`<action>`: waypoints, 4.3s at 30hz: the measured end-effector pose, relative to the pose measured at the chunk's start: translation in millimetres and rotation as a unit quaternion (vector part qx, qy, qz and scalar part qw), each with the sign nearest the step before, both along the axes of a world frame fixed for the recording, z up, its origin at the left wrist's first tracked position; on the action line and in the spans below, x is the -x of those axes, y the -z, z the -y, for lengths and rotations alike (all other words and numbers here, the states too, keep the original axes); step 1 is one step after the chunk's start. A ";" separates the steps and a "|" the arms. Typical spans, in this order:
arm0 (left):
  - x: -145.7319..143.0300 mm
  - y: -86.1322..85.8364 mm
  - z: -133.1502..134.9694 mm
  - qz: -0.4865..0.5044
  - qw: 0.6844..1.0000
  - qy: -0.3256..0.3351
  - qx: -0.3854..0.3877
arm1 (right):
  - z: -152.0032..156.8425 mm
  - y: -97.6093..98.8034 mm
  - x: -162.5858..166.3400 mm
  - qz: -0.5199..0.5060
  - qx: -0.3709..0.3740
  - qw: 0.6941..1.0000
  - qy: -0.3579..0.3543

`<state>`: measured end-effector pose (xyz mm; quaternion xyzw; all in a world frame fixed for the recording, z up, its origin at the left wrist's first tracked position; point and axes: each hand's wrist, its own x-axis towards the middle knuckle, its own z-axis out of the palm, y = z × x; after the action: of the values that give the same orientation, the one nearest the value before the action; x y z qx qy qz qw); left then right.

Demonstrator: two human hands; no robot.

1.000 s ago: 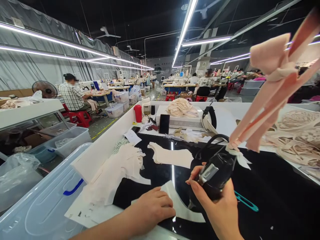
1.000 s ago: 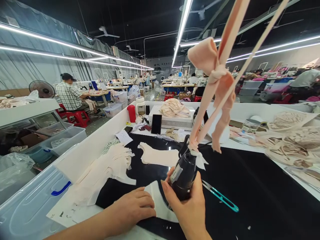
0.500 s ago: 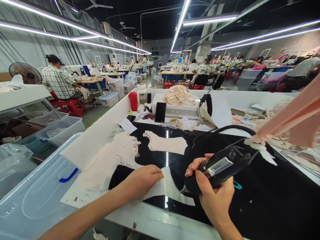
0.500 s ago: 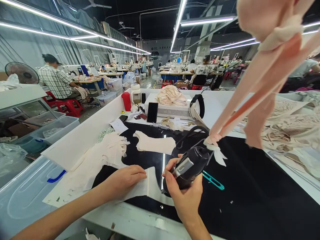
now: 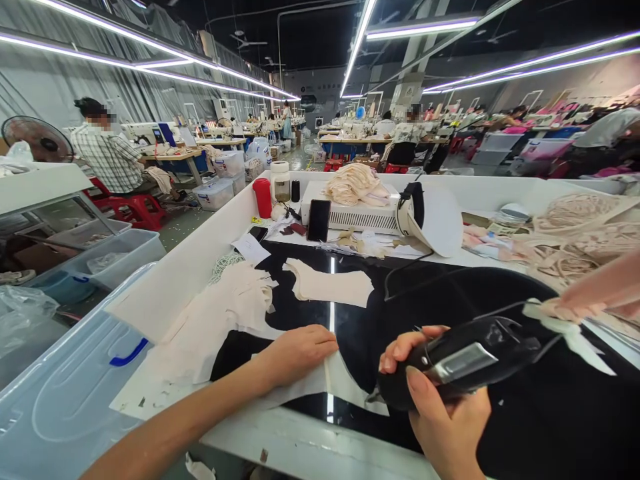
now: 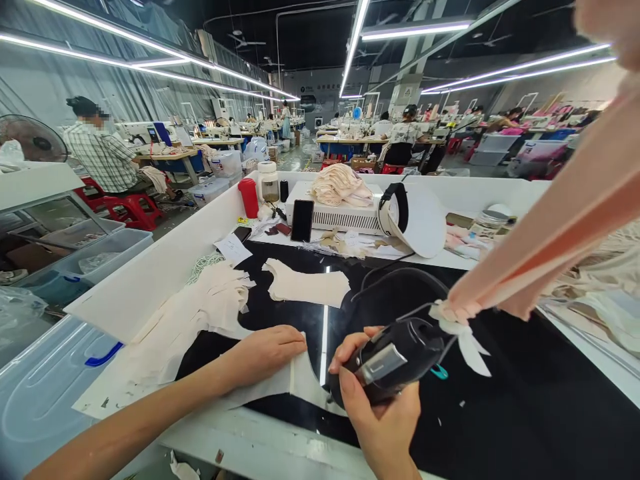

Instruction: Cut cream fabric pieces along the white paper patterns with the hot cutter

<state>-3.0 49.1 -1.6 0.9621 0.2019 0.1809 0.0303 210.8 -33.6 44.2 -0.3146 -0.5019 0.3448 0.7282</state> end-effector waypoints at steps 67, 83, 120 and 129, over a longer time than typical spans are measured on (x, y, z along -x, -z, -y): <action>10.9 6.4 5.6 0.072 0.994 0.010 0.079 | -57.6 -14.5 33.6 -0.089 -0.004 0.995 0.043; 14.2 1.4 6.4 0.084 0.993 0.024 0.076 | -50.2 -18.2 29.2 -0.082 -0.007 0.995 0.056; 3.4 -12.6 27.7 0.042 0.994 0.037 0.090 | 4.0 -12.1 3.5 -0.052 0.010 0.998 0.040; 17.3 -10.8 31.0 0.022 0.997 0.036 0.066 | 0.7 -6.7 9.9 -0.061 0.013 0.997 0.047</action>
<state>-20.3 18.1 9.2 0.9603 0.1778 0.1875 0.1048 200.8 -34.2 50.9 -0.3252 -0.4368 0.3353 0.7688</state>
